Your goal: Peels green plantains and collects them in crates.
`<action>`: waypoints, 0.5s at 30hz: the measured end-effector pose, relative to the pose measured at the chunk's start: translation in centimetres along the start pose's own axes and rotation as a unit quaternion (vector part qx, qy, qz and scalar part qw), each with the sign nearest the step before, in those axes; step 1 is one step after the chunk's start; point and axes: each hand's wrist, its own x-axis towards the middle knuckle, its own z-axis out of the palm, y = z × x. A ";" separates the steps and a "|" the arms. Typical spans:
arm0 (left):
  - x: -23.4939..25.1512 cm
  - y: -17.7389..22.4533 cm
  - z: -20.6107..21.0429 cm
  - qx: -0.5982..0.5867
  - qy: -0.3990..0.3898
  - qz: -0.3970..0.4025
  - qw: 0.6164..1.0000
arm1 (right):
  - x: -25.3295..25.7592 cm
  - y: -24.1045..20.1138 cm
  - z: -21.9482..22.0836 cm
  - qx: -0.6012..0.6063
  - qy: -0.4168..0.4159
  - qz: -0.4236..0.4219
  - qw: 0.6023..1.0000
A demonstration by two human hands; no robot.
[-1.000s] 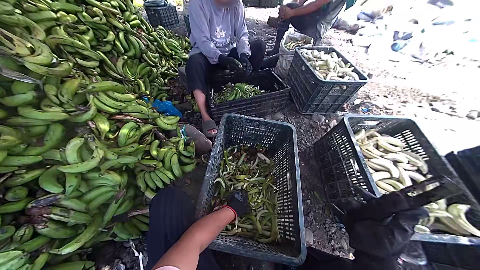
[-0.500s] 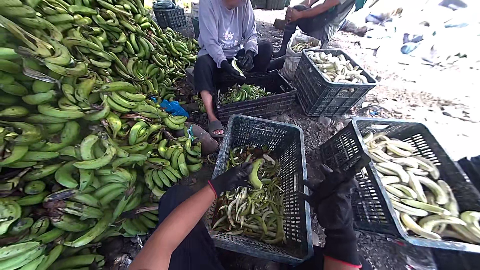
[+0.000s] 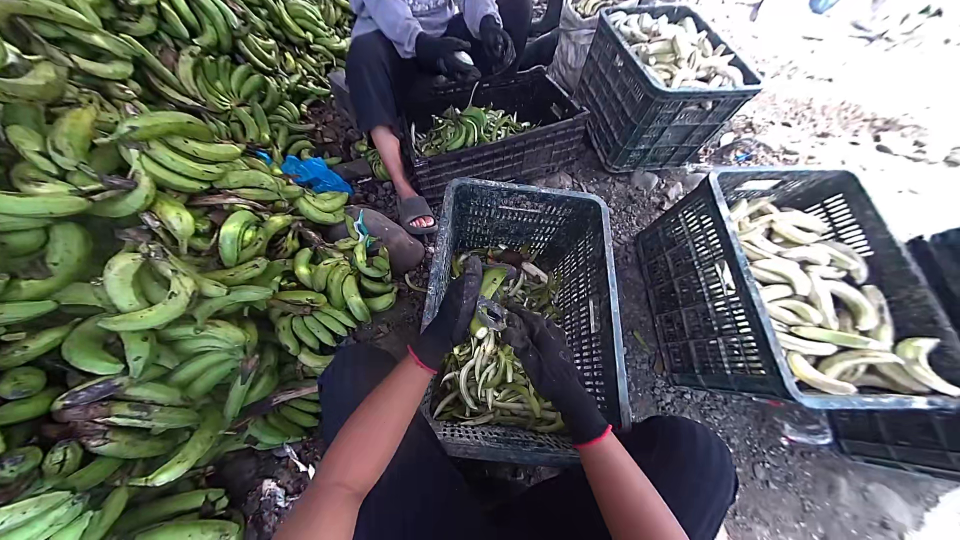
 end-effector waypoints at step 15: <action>-0.3 -1.7 1.8 -0.018 0.067 0.000 0.998 | 1.1 -1.4 -0.2 0.014 0.053 0.111 0.992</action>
